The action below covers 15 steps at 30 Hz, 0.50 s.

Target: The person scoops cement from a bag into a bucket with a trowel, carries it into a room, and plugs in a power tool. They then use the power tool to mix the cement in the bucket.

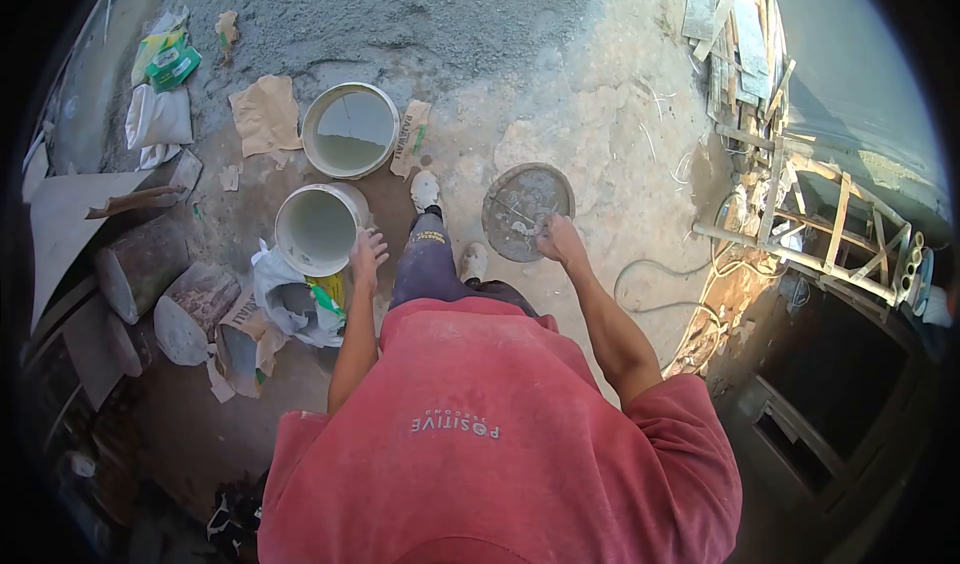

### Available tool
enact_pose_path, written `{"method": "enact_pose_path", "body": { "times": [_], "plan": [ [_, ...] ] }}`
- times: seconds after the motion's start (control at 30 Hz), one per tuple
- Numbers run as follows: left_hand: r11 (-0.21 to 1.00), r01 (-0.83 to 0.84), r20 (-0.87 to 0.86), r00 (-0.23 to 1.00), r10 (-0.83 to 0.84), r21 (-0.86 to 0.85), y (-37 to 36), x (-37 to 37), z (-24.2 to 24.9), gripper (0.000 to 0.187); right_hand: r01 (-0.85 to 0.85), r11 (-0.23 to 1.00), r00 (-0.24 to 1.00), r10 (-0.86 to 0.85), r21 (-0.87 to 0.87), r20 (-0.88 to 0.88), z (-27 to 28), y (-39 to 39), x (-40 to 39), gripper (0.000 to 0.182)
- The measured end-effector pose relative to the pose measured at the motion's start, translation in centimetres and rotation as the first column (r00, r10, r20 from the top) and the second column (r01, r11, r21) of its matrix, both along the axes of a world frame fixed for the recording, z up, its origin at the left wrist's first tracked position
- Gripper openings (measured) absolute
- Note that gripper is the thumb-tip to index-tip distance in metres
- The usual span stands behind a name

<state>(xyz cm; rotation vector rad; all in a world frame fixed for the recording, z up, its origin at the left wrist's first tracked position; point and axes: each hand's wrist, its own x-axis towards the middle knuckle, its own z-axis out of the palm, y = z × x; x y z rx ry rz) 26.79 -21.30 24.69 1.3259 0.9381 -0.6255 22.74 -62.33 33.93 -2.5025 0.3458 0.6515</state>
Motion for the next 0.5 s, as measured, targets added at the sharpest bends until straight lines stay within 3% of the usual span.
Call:
{"method": "enact_pose_path", "body": {
  "times": [0.23, 0.3, 0.4, 0.5],
  "plan": [
    [0.995, -0.021, 0.016, 1.0, 0.023, -0.094, -6.6, 0.3, 0.0, 0.076, -0.13, 0.986, 0.991, 0.127, 0.1, 0.034, -0.2, 4.2, 5.6, 0.022],
    [0.995, -0.05, -0.018, 0.999, 0.049, -0.089, -6.4, -0.7, 0.7, 0.078, -0.2, 0.971, 0.979, 0.192, 0.129, 0.071, -0.1, 5.3, 7.5, 0.021],
    [0.971, -0.22, -0.045, 0.975, 0.217, -0.088, -4.3, -2.0, 0.2, 0.081, -0.27, 0.935, 0.963, 0.26, 0.232, 0.07, 0.1, 7.2, 10.8, 0.021],
    [0.948, -0.313, -0.06, 0.949, 0.309, -0.056, -1.2, -4.0, 0.0, 0.081, -0.333, 0.929, 0.943, 0.332, 0.161, 0.034, 0.8, 8.5, 13.5, 0.02]
  ]
}}
